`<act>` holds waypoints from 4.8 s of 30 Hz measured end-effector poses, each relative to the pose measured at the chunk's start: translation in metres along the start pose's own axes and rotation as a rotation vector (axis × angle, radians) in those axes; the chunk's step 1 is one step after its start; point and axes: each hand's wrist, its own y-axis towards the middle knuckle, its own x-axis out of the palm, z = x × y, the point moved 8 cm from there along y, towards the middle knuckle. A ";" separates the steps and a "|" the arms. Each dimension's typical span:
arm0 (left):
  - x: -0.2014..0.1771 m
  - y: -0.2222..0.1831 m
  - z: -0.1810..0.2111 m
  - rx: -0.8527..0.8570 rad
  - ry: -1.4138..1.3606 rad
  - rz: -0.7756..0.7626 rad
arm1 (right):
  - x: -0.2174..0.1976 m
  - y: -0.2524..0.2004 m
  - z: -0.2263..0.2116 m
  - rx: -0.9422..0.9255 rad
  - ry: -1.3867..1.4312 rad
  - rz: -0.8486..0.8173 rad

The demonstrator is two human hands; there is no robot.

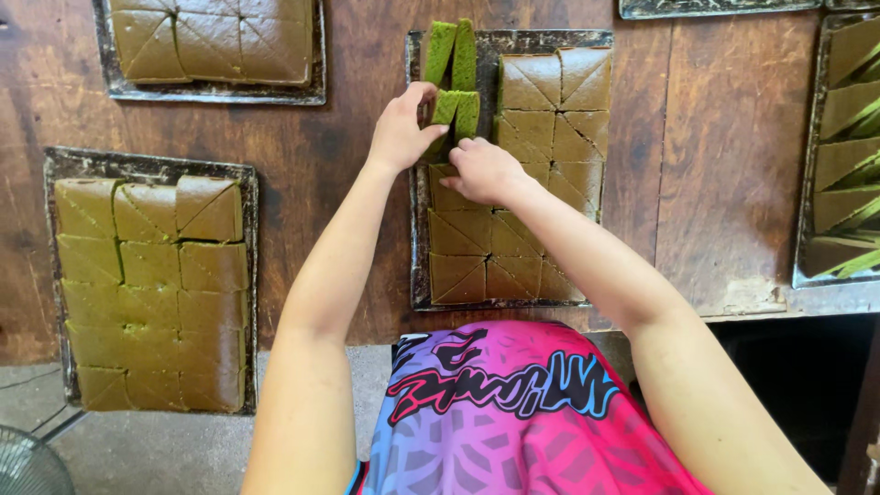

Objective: The person picks up triangular and rectangular pieces of green baked goods from several trays and rearranges them onto a single tray by hand, standing them upright in rows.

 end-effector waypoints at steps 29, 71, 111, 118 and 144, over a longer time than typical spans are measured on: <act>-0.004 -0.085 0.040 -0.007 0.184 -0.201 | -0.012 -0.020 0.039 -0.065 0.123 0.046; 0.049 -0.157 0.060 0.094 0.579 -0.555 | 0.002 -0.118 -0.023 0.035 0.126 0.287; 0.008 -0.236 0.031 -0.312 0.018 0.171 | 0.010 -0.178 -0.049 0.085 0.148 0.352; 0.086 -0.265 0.057 -0.068 0.452 -0.242 | 0.062 -0.218 0.053 0.342 1.472 0.728; 0.042 -0.217 0.079 -0.022 0.389 -0.404 | 0.072 -0.161 -0.053 0.108 0.417 0.315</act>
